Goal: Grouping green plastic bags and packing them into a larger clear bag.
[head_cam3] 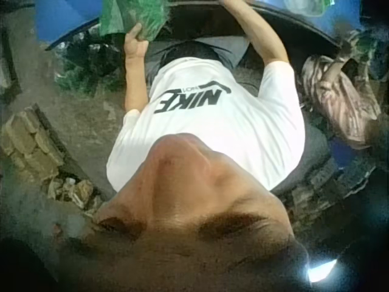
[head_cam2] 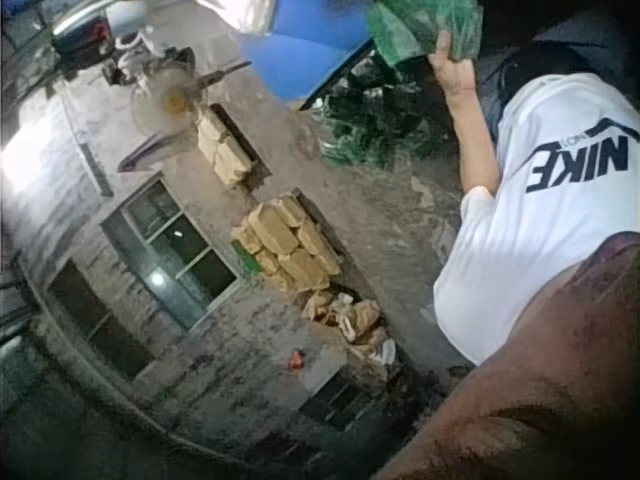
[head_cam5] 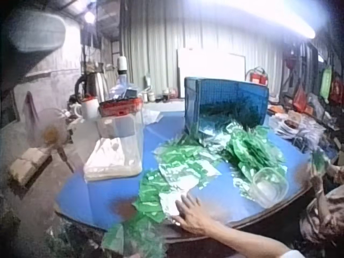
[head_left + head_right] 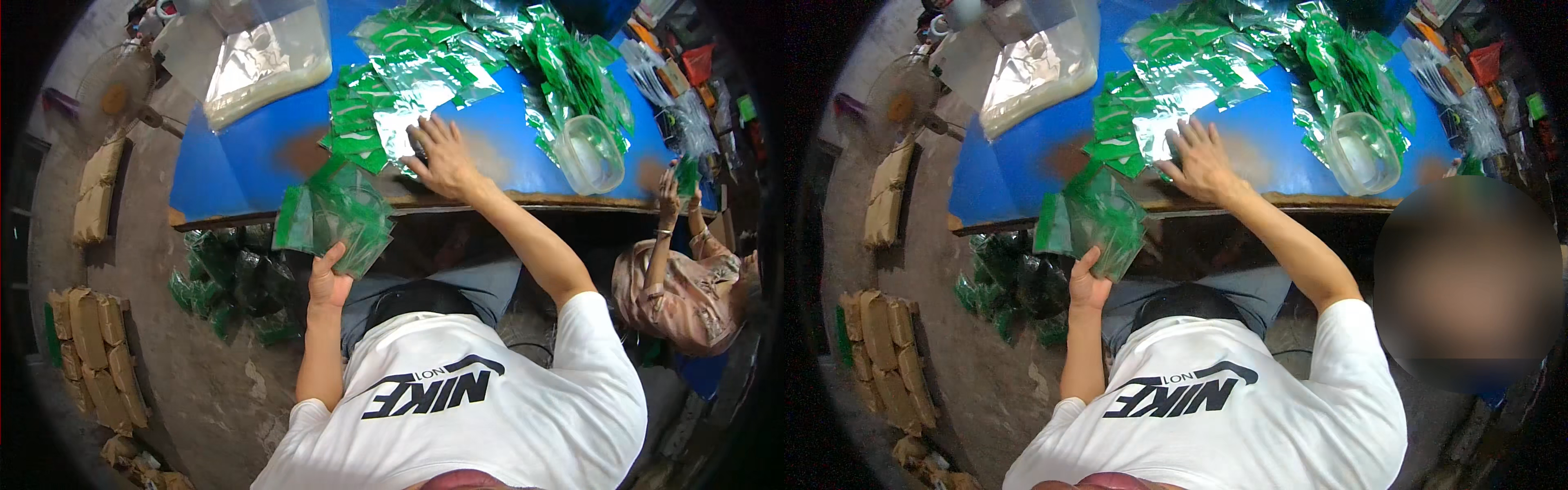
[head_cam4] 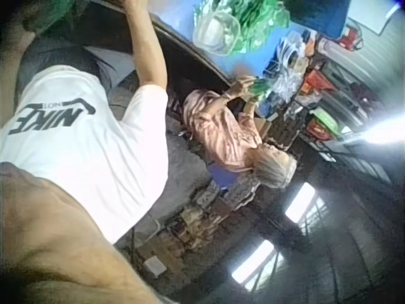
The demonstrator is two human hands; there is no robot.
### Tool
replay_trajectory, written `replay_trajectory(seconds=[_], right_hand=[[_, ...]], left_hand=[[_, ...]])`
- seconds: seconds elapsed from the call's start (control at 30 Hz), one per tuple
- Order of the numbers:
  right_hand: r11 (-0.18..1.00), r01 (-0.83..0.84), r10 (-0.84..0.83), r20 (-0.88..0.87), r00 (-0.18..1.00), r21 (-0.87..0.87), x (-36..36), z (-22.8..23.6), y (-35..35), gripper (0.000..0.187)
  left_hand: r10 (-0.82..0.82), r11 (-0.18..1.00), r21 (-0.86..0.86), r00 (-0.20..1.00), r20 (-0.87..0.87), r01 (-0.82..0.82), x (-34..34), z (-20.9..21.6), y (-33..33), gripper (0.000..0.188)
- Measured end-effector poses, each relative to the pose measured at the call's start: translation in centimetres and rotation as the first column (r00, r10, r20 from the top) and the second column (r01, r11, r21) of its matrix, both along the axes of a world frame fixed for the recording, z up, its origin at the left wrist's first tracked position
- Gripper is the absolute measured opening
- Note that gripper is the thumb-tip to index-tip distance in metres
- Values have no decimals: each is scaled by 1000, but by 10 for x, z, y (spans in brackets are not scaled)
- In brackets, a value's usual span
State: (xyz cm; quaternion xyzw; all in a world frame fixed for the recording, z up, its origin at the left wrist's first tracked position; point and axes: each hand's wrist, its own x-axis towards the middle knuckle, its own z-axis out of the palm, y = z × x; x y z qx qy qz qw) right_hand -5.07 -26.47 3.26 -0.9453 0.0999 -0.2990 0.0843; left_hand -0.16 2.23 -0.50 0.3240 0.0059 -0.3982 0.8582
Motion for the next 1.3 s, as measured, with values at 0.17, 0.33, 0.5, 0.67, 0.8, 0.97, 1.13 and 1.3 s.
replay_trajectory(seconds=[0.17,0.33,0.5,0.67,0.8,0.97,1.13,1.3], right_hand=[[829,-536,551,-71,831,156,-17,-3,63,46],[896,-257,277,-5,961,362,39,30,55,27],[986,-109,142,281,949,-130,116,2,22,23],[979,-197,199,38,979,-56,121,0,3,11],[817,-176,177,51,983,549,55,74,72,15],[448,-127,489,-123,864,885,34,101,58,28],[384,28,813,-353,463,923,64,69,62,44],[829,63,248,-466,850,556,103,57,103,51]], left_hand=[[4,1000,17,996,-95,-2,2,-19,0,56],[50,999,-16,999,-22,-50,5,-17,19,53],[137,978,-146,985,-108,-152,15,-34,48,54],[108,952,-267,980,-169,-151,7,-35,55,56],[136,965,-197,974,-179,-171,13,-44,63,61],[-127,953,294,785,607,-74,35,33,57,69],[-242,963,236,799,550,129,33,26,55,76],[76,997,-2,946,314,-80,23,-41,91,66]])
